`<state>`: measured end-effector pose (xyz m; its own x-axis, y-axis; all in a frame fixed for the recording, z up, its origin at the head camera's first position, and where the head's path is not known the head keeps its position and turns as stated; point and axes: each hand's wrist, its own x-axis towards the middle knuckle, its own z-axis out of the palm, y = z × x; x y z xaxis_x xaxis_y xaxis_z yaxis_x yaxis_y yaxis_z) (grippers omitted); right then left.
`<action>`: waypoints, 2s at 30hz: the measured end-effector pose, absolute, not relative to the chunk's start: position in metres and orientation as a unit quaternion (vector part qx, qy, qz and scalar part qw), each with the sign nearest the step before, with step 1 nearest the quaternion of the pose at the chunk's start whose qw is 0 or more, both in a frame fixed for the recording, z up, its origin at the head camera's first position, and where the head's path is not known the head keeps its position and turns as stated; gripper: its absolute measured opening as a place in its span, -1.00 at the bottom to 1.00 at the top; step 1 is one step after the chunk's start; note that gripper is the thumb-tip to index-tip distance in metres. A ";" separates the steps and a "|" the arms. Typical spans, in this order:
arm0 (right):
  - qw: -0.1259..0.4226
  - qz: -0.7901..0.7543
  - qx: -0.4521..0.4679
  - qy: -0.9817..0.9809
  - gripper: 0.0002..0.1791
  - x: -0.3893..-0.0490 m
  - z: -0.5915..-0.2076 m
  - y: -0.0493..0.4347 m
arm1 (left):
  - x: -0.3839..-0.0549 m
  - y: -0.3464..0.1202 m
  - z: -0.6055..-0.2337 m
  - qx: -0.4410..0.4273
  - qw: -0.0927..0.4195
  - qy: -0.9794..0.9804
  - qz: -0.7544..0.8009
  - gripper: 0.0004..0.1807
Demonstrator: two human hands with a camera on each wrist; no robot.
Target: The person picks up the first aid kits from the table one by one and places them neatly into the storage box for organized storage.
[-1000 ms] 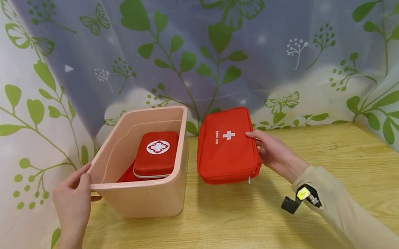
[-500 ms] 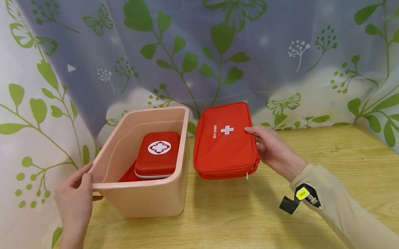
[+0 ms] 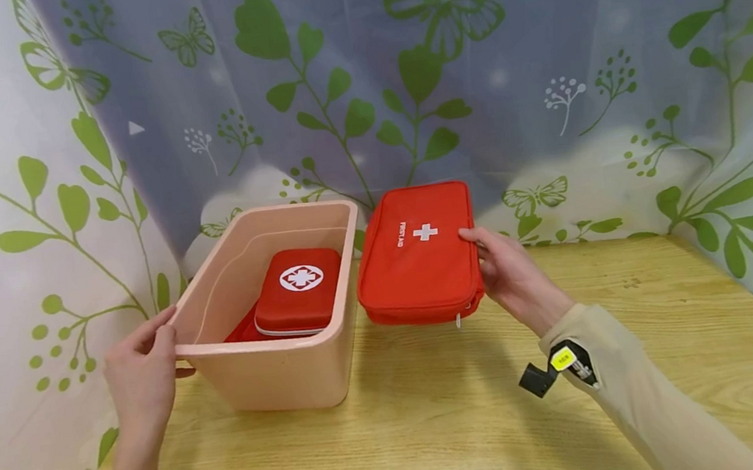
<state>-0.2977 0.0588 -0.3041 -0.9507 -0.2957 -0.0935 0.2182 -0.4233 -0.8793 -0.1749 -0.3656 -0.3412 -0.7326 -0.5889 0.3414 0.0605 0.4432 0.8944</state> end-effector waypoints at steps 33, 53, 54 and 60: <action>0.096 -0.877 -0.058 0.468 -0.66 -0.298 -0.290 0.043 | -0.176 -0.366 -0.341 0.170 0.327 -0.783 -0.501 -0.60; 0.089 -0.877 -0.066 0.467 -0.83 -0.301 -0.282 0.026 | -0.177 -0.366 -0.343 0.176 0.321 -0.783 -0.502 -0.59; 0.088 -0.877 -0.068 0.468 -0.83 -0.301 -0.282 0.024 | -0.177 -0.366 -0.342 0.176 0.321 -0.783 -0.503 -0.59; 0.085 -0.879 -0.072 0.464 -0.86 -0.301 -0.282 0.017 | -0.176 -0.365 -0.342 0.176 0.322 -0.782 -0.503 -0.59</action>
